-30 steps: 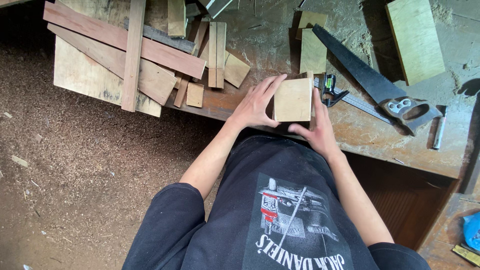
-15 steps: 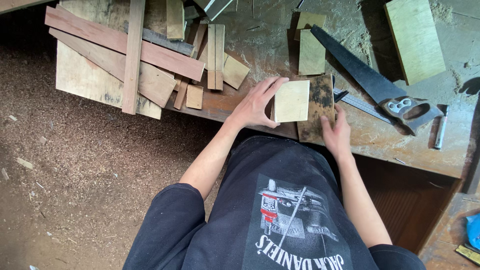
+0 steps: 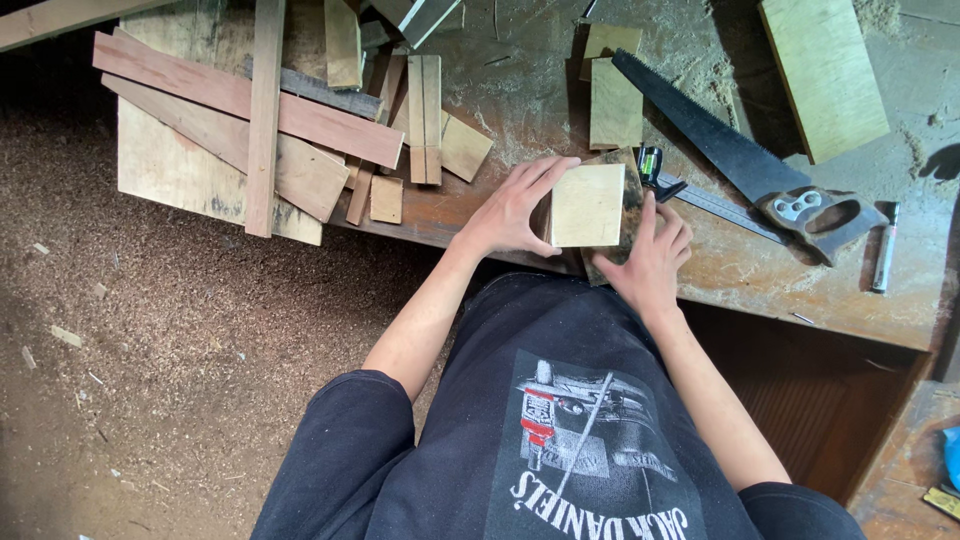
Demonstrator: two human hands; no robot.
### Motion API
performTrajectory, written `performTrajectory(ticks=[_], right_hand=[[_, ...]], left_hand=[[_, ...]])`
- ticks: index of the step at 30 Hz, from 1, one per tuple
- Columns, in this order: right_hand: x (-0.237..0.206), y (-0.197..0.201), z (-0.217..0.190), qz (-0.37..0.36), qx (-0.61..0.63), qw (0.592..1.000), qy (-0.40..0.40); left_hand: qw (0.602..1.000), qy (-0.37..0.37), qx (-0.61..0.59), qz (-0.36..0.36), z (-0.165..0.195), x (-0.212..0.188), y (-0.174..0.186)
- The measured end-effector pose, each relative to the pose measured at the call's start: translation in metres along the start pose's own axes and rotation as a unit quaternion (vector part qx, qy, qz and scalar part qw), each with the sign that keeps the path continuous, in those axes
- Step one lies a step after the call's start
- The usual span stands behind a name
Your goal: The person measures a small wood piece with a steel ruler, marks it with a marker, then aligns several wood pieces together and hammers nails into them to assemble a small wooden box on the workbench.
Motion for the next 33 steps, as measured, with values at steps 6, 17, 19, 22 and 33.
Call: performTrajectory(ticks=[6, 17, 19, 22, 33], right_hand=[[0.016, -0.009, -0.007, -0.1, 0.5, 0.849, -0.137], [0.022, -0.043, -0.027, -0.123, 0.54, 0.788, -0.27], [0.019, -0.046, -0.036, -0.136, 0.566, 0.76, -0.288], [0.016, -0.05, -0.048, -0.137, 0.583, 0.744, -0.298], [0.017, -0.066, -0.056, -0.063, 0.582, 0.754, -0.298]], left_hand=[[1.0, -0.01, -0.015, 0.003, -0.002, -0.002, 0.006], [0.997, -0.016, -0.081, -0.011, -0.011, -0.017, 0.037], [0.996, -0.012, -0.089, 0.004, -0.016, -0.02, 0.038], [0.995, -0.01, -0.099, 0.021, -0.023, -0.023, 0.038], [0.993, -0.034, -0.117, -0.001, -0.048, -0.021, 0.048]])
Point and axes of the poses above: each hand's wrist, its own x-axis towards the middle knuckle, its own y-axis out of the back of the hand, z = x × y, the point moved 4 cm from there along x, towards the middle knuckle, and after that the axes turned 11 degrees about z, right-handed, at the moved point
